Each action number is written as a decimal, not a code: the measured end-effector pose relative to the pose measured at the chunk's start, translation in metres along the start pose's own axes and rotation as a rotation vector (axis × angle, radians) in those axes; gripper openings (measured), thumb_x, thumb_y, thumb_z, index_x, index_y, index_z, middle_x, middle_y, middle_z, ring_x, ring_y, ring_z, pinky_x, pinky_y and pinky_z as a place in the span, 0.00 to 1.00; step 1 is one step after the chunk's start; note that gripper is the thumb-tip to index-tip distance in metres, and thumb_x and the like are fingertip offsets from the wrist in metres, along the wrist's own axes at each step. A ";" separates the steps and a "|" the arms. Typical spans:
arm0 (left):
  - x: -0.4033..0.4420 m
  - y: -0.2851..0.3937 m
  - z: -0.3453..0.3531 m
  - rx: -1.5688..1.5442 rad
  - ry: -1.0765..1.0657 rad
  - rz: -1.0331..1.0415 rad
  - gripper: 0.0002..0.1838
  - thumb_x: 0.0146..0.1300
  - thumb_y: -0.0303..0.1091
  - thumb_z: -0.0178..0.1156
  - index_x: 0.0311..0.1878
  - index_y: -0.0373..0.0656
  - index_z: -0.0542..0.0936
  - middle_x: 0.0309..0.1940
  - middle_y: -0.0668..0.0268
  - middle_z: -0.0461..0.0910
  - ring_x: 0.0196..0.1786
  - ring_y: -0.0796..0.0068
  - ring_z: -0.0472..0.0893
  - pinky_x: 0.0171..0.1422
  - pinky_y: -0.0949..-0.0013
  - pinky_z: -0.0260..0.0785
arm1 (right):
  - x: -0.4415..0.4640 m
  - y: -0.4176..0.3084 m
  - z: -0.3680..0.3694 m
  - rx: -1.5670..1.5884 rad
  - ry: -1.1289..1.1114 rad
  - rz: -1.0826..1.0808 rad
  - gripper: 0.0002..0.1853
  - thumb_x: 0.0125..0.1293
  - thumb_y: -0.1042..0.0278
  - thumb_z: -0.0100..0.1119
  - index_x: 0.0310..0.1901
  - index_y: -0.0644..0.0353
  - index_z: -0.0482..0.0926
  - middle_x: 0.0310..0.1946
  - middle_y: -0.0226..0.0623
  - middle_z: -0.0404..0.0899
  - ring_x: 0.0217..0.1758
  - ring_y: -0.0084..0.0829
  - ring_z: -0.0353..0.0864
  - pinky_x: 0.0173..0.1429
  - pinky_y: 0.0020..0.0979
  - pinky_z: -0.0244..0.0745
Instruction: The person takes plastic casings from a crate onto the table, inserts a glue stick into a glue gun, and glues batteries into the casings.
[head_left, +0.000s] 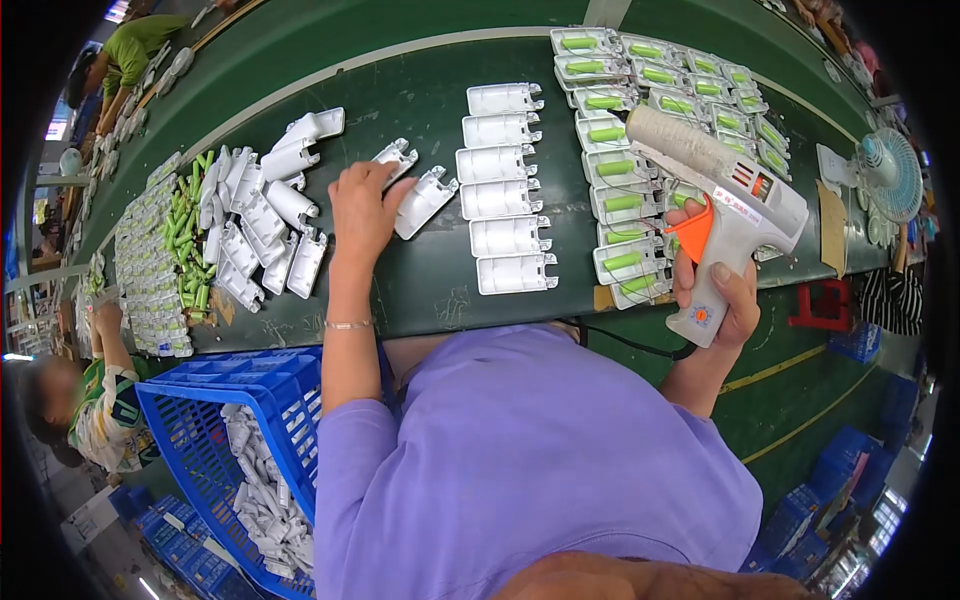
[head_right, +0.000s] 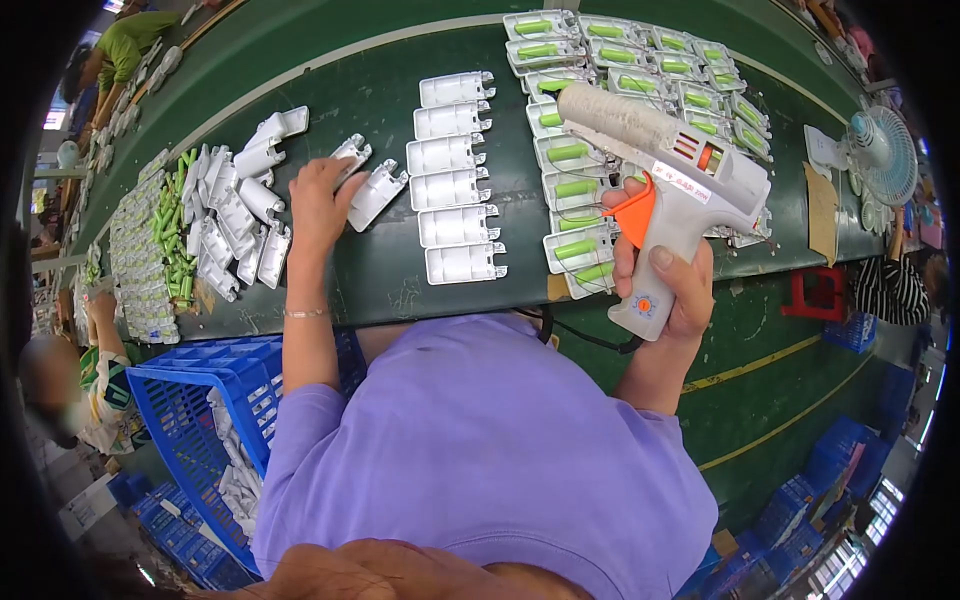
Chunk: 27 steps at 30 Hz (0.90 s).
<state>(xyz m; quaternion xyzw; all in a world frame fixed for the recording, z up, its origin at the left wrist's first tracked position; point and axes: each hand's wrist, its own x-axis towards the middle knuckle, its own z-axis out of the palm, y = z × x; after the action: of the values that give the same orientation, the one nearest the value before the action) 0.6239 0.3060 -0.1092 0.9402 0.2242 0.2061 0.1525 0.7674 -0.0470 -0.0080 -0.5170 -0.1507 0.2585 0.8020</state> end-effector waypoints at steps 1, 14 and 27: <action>-0.005 0.004 -0.003 -0.006 0.033 0.039 0.16 0.50 0.33 0.68 0.45 0.44 0.82 0.38 0.58 0.78 0.43 0.58 0.77 0.52 0.56 0.62 | 0.001 0.000 -0.001 0.001 -0.008 0.003 0.40 0.53 0.62 0.56 0.63 0.80 0.57 0.55 0.65 0.68 0.24 0.24 0.70 0.23 0.21 0.69; 0.142 0.005 0.031 -0.100 0.214 0.262 0.05 0.57 0.32 0.60 0.35 0.45 0.82 0.32 0.64 0.80 0.39 0.61 0.79 0.46 0.58 0.62 | 0.014 0.000 0.001 0.069 -0.068 -0.007 0.37 0.52 0.63 0.56 0.61 0.81 0.60 0.53 0.67 0.69 0.24 0.25 0.72 0.25 0.23 0.71; 0.167 0.031 0.103 -0.479 0.220 -0.044 0.22 0.66 0.41 0.53 0.59 0.39 0.73 0.53 0.47 0.75 0.57 0.49 0.73 0.61 0.55 0.64 | 0.013 0.003 -0.026 0.078 0.022 -0.013 0.35 0.54 0.63 0.57 0.60 0.77 0.62 0.50 0.59 0.73 0.24 0.26 0.73 0.27 0.24 0.71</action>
<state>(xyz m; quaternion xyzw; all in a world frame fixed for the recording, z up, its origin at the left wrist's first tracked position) 0.8180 0.3401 -0.1333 0.8441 0.2046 0.3510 0.3499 0.7904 -0.0582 -0.0215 -0.4874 -0.1350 0.2534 0.8247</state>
